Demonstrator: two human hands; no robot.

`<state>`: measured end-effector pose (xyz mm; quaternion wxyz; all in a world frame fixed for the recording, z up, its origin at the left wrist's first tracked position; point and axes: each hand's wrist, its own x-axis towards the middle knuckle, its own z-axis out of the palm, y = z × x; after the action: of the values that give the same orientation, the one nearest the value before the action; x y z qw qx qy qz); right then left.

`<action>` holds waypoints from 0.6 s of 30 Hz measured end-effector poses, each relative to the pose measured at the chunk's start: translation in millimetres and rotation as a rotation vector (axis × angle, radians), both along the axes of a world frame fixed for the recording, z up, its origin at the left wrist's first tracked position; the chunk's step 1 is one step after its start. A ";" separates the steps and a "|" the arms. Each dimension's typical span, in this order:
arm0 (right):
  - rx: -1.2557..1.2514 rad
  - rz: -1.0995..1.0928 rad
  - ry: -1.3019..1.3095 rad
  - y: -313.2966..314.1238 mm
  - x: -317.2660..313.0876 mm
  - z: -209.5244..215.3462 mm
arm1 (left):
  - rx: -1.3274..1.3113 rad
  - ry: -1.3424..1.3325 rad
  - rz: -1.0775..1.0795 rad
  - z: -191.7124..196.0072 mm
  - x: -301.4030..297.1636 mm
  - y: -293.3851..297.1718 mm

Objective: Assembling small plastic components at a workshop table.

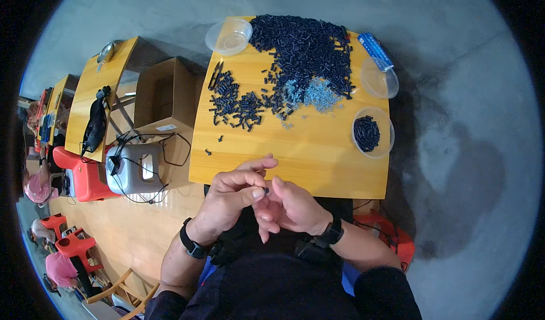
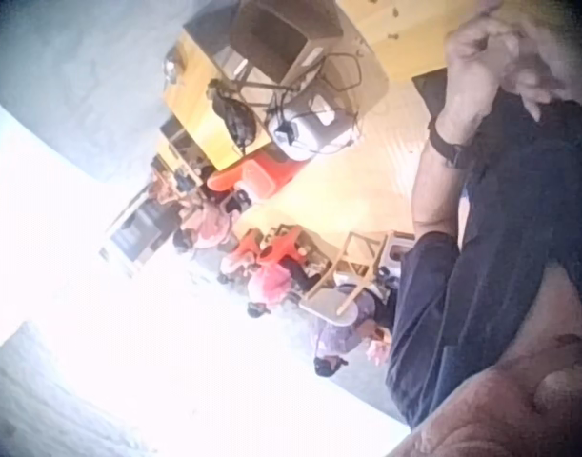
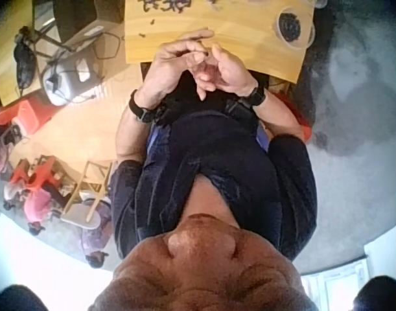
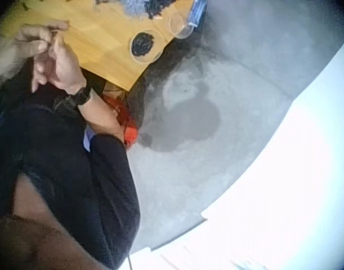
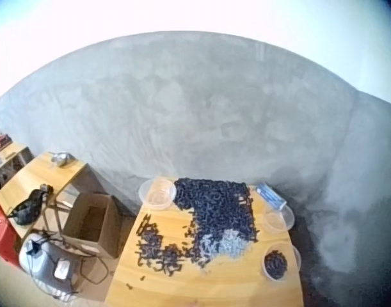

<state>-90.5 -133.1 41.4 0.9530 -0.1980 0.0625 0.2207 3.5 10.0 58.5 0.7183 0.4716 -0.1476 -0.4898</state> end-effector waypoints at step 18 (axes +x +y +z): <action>-0.092 -0.008 0.011 -12.2 -0.1 -1.2 | -0.125 -0.253 -0.053 0.9 9.8 1.5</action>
<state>-90.7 -145.3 40.2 0.9434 -0.2400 0.0785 0.2149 13.3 11.5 59.4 0.7089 0.4797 -0.2796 -0.4349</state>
